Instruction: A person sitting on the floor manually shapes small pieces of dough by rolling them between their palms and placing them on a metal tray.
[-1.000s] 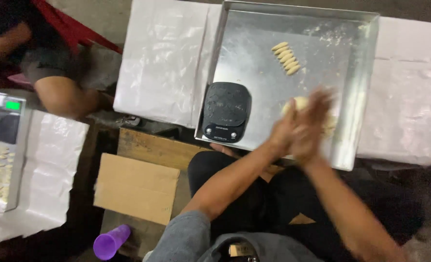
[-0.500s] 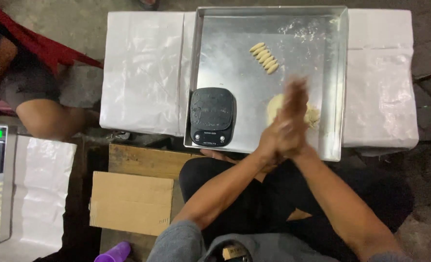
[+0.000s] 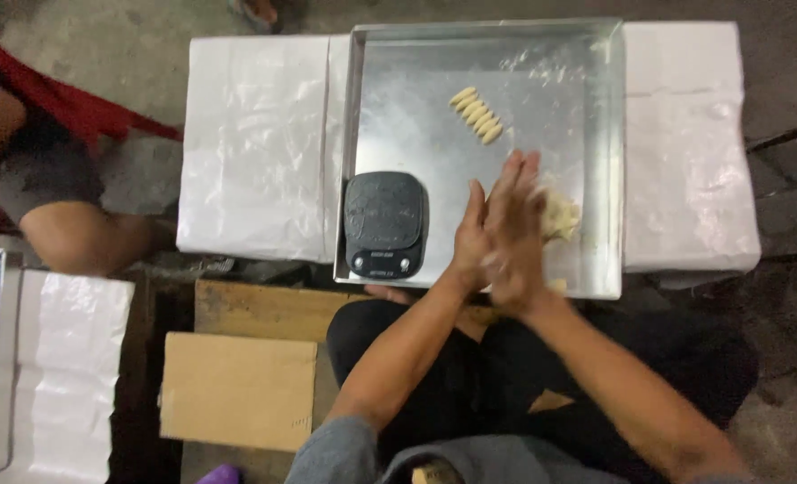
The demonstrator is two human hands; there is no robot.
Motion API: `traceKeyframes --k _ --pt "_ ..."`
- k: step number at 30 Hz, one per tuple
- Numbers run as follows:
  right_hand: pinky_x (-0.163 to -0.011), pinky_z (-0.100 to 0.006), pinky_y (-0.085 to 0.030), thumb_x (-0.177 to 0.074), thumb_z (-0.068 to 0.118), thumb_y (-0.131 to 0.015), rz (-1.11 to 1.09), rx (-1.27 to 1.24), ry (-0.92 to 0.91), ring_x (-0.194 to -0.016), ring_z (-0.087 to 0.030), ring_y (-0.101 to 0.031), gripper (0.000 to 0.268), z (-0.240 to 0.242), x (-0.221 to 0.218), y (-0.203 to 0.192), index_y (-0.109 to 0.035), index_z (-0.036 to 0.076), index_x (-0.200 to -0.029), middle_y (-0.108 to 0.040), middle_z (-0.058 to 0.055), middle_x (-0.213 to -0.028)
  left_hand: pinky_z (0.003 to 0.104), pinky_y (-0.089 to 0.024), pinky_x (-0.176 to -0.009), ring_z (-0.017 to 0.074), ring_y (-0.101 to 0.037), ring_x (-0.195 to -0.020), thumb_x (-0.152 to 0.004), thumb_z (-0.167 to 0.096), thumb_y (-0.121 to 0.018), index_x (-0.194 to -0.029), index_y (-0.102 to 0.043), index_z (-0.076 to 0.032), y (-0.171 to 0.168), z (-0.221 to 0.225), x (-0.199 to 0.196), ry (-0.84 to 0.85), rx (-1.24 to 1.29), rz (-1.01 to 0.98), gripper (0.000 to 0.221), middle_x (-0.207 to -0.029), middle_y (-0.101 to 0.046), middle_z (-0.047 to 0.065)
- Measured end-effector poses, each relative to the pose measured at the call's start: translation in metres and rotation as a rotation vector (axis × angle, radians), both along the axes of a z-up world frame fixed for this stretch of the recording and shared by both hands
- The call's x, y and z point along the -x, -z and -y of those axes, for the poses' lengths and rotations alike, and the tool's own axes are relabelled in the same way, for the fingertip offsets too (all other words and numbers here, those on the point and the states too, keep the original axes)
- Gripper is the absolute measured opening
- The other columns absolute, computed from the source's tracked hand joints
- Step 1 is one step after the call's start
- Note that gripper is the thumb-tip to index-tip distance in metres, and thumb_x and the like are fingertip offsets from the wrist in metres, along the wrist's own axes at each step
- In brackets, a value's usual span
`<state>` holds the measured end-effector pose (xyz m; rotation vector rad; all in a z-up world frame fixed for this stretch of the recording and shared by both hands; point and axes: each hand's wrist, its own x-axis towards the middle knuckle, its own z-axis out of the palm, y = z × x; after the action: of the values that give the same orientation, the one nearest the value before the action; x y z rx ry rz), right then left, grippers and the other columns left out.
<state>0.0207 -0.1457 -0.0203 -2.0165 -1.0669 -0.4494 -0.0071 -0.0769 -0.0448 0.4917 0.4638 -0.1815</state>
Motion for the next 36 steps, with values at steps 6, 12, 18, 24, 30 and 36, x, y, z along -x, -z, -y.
traceKeyframes --k 6,12,18,24,30,36 --pt "-0.129 -0.061 0.005 -0.109 0.028 -0.032 0.021 -0.045 -0.007 -0.158 -0.043 -0.002 0.065 -0.003 -0.009 -0.007 -0.020 -0.007 -0.162 -0.008 -0.022 -0.171 0.045 -0.056 -0.077 0.0362 -0.069 -0.091 -0.082 -0.069 -0.080 -0.142 -0.060 -0.007 0.045 0.003 0.024 -0.029 -0.187 -0.118 0.088 -0.120 -0.069 0.025" --pt "-0.132 -0.060 0.007 -0.109 0.054 -0.012 -0.178 0.005 -0.087 -0.164 -0.032 0.001 0.078 -0.020 0.042 -0.026 -0.017 0.000 -0.165 -0.014 -0.015 -0.174 0.044 -0.042 -0.116 0.0308 -0.055 -0.131 -0.091 -0.077 -0.060 -0.153 -0.047 -0.006 0.034 0.003 0.026 -0.068 -0.188 -0.142 0.096 -0.145 -0.053 0.022" --pt "-0.131 -0.054 0.004 -0.115 0.029 -0.016 -0.097 -0.070 0.103 -0.159 -0.043 0.001 0.061 -0.018 0.009 -0.018 -0.012 -0.008 -0.163 -0.003 -0.024 -0.171 0.046 -0.035 -0.121 0.0361 -0.045 -0.143 -0.086 -0.078 -0.059 -0.149 -0.050 0.000 -0.041 -0.002 0.020 -0.098 -0.369 -0.251 0.101 -0.152 -0.047 0.030" --pt "-0.135 -0.047 0.004 -0.114 0.046 -0.010 -0.400 -0.270 -0.064 -0.161 -0.032 0.007 0.068 -0.016 0.003 -0.016 -0.010 0.004 -0.167 0.002 -0.013 -0.174 0.045 -0.022 -0.128 0.0382 -0.036 -0.147 -0.088 -0.084 -0.030 -0.154 -0.048 -0.018 -0.080 -0.008 0.035 0.176 -0.708 -0.259 0.095 -0.154 -0.047 0.024" --pt "-0.133 -0.046 0.010 -0.115 0.045 -0.005 -0.445 -0.250 -0.001 -0.161 -0.030 0.012 0.066 -0.004 0.014 0.004 -0.001 0.006 -0.168 0.009 -0.011 -0.174 0.041 -0.009 -0.129 0.0257 -0.028 -0.154 -0.102 -0.070 -0.025 -0.159 -0.039 -0.017 -0.084 -0.016 0.019 -0.025 -0.616 -0.025 0.079 -0.166 -0.034 0.011" --pt "-0.133 -0.045 0.009 -0.115 0.044 -0.006 -0.485 -0.271 -0.010 -0.161 -0.030 0.011 0.065 -0.011 -0.003 0.003 0.000 0.007 -0.168 0.009 -0.010 -0.174 0.043 0.006 -0.131 0.0231 0.000 -0.160 -0.113 -0.050 -0.005 -0.167 -0.012 -0.018 -0.060 -0.002 0.025 -0.074 -0.593 0.375 0.063 -0.173 -0.006 0.006"
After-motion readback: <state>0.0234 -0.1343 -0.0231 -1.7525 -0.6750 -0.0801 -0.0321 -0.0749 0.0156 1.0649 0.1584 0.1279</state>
